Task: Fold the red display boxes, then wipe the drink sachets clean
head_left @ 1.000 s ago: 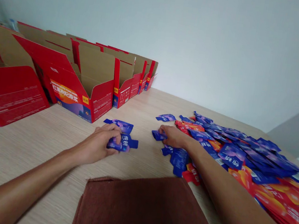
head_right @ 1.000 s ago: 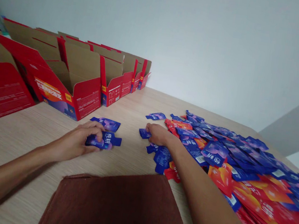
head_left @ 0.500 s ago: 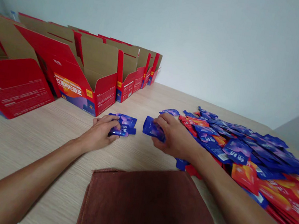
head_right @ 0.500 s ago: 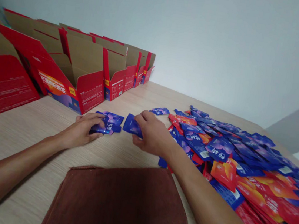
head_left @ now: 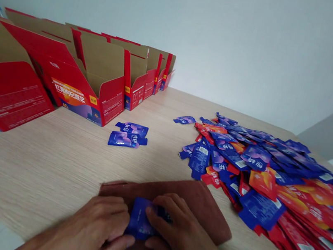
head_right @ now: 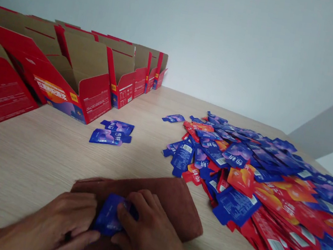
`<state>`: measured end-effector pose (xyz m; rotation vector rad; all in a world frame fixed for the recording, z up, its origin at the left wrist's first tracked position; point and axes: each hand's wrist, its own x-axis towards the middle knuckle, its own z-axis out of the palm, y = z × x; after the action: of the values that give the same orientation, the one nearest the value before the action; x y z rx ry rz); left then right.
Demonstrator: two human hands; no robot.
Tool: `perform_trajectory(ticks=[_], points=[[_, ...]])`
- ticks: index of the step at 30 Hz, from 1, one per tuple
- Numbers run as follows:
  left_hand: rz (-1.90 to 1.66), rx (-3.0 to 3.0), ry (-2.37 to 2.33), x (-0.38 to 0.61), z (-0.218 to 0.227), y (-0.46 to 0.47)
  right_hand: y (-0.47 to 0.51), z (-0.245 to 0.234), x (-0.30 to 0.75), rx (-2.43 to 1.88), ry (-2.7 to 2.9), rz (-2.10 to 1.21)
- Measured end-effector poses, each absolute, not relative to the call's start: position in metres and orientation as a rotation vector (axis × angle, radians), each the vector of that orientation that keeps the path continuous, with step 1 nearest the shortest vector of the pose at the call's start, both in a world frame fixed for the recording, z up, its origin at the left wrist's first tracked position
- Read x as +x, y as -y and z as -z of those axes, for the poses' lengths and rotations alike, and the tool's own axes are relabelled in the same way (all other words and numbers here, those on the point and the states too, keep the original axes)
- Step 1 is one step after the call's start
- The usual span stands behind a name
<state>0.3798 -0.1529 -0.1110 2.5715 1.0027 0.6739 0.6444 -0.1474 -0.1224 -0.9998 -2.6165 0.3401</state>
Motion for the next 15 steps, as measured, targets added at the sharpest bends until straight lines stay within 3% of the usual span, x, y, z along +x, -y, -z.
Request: perform_trajectory(ticks=[15], points=[[-0.695, 2.59, -1.056, 0.382, 0.123, 0.157, 0.108, 0.125, 0.713, -1.314, 2.513, 0.02]])
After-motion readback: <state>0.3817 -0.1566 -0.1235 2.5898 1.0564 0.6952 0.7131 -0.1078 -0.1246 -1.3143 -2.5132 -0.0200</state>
